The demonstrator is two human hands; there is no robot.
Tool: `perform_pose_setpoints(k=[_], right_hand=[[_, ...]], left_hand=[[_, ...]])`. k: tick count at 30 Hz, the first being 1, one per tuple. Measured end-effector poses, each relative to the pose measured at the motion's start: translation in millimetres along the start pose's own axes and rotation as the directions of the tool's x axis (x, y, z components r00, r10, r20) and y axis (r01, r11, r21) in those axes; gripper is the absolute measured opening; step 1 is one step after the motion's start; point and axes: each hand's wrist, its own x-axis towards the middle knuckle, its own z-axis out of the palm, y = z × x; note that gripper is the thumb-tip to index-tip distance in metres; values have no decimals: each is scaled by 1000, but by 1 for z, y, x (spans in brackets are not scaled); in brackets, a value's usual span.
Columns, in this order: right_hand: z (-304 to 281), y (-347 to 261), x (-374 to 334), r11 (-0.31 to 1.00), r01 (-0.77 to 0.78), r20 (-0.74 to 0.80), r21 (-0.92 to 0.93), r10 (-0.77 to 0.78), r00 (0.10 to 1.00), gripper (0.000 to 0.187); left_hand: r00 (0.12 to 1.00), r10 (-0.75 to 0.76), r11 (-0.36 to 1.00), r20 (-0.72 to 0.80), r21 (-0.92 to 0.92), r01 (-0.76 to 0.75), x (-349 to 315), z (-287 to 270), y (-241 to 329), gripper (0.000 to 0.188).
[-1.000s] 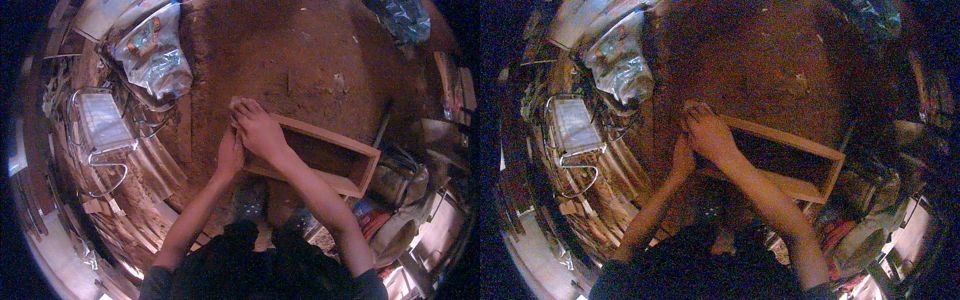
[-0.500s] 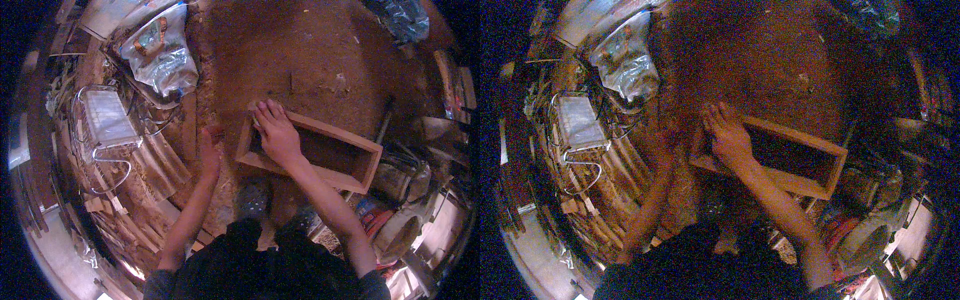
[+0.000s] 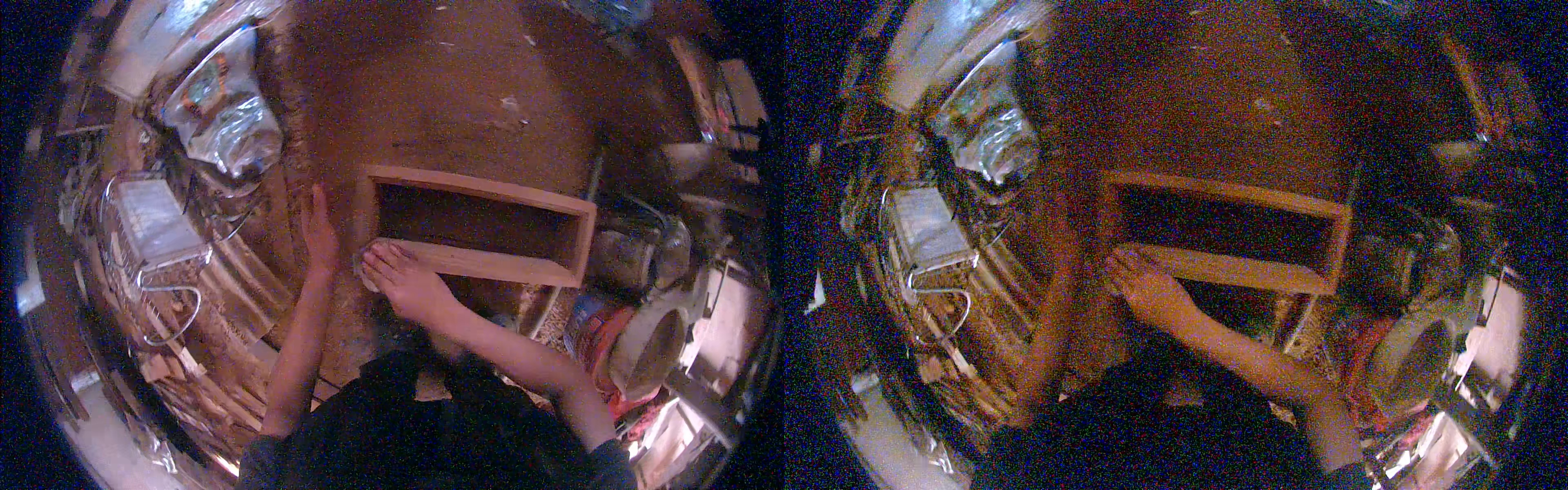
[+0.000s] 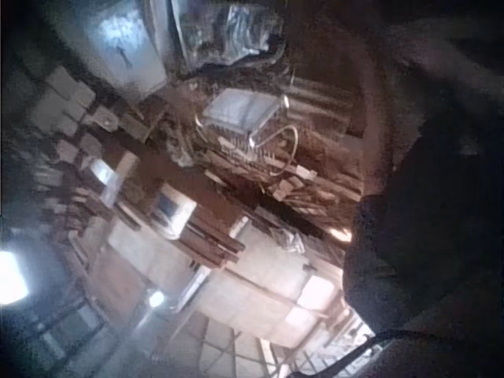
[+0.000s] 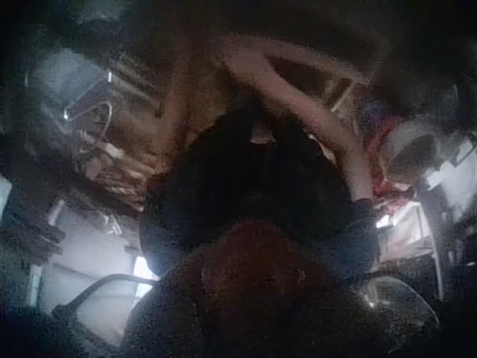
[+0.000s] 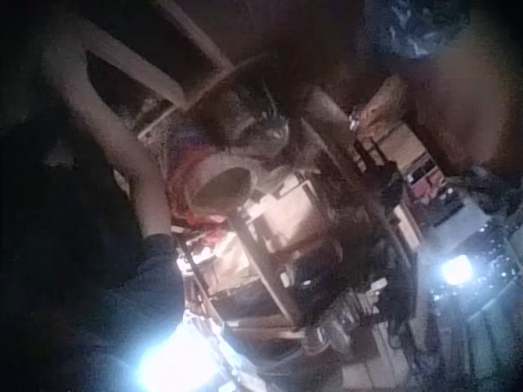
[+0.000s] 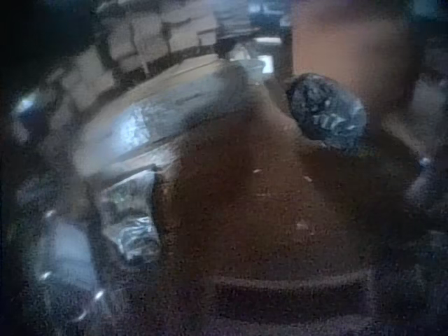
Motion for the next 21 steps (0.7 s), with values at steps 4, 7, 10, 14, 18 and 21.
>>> perform_pose_setpoints(k=[4, 7, 10, 14, 18, 21], right_hand=[[-34, 10, -52, 995, -89, 14, -53, 89, 996, 53], [-57, 23, -104, 946, -260, -20, -192, 261, 965, 57], [-71, 39, -164, 847, -479, -218, -229, 435, 874, 58], [-79, 52, -210, 653, -727, -491, -211, 572, 657, 52], [-86, 66, -193, 619, -784, -617, -45, 600, 509, 44], [-99, 90, -167, 525, -840, -637, 140, 697, 329, 42]], left_hand=[[978, -76, 996, 192, 50, 68, 4, 33, 12, 55], [963, -25, 978, 269, 205, -32, 12, 44, 4, 60], [954, 25, 949, 297, 294, -116, 15, 40, -1, 64], [920, -187, 971, 344, 207, 120, 11, 35, 14, 70], [934, -68, 984, 351, 175, 6, 11, 37, 32, 74], [942, -111, 972, 316, 232, 37, 10, 37, 36, 74]])
